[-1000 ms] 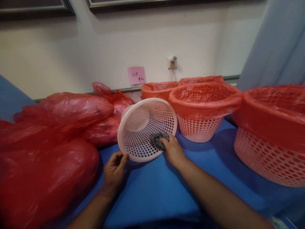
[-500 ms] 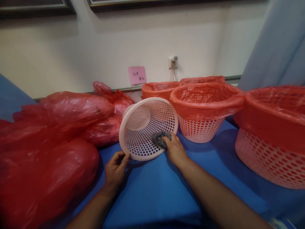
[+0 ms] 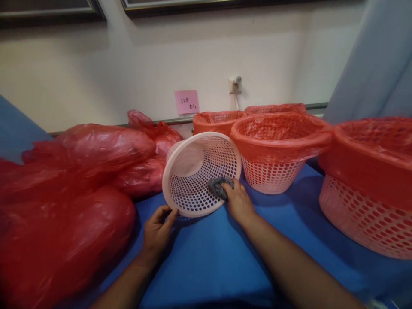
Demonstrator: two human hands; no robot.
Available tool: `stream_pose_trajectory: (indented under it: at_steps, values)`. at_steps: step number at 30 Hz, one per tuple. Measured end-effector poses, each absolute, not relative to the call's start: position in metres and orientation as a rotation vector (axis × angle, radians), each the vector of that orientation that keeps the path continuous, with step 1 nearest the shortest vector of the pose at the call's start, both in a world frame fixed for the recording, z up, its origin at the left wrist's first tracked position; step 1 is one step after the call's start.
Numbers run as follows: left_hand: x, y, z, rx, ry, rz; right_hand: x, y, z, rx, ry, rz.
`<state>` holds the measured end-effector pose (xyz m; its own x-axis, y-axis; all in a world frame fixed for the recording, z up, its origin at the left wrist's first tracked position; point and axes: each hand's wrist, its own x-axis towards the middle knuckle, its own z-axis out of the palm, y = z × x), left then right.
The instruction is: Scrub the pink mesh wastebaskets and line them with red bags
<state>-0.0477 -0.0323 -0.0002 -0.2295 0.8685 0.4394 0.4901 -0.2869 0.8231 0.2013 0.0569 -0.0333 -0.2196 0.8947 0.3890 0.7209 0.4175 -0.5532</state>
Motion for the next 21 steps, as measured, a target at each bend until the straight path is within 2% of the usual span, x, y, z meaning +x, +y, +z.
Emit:
stream_pose_trajectory:
  at_steps: [2,6,9,12,16,18,21]
  values:
    - [-0.044,-0.031,-0.003,1.698,1.583,1.439,0.202,0.058,-0.035,-1.411,-1.984,0.326]
    - [-0.035,-0.028,-0.015,1.696,1.460,1.163,0.182,0.034,-0.037,-0.996,-2.062,0.613]
    - [-0.038,-0.028,-0.016,1.704,1.449,1.178,0.173,0.021,-0.033,-0.795,-2.102,0.744]
    - [-0.047,-0.031,-0.008,1.725,1.528,1.398,0.183,0.031,-0.031,-0.899,-2.136,0.614]
    - [-0.051,-0.034,0.001,1.688,1.584,1.587,0.204,0.056,-0.035,-1.327,-1.984,0.349]
    - [-0.047,-0.034,-0.001,1.725,1.553,1.491,0.205,0.057,-0.038,-1.344,-1.947,0.361]
    - [-0.037,-0.032,-0.010,1.771,1.493,1.214,0.190,0.043,-0.040,-1.089,-1.988,0.569]
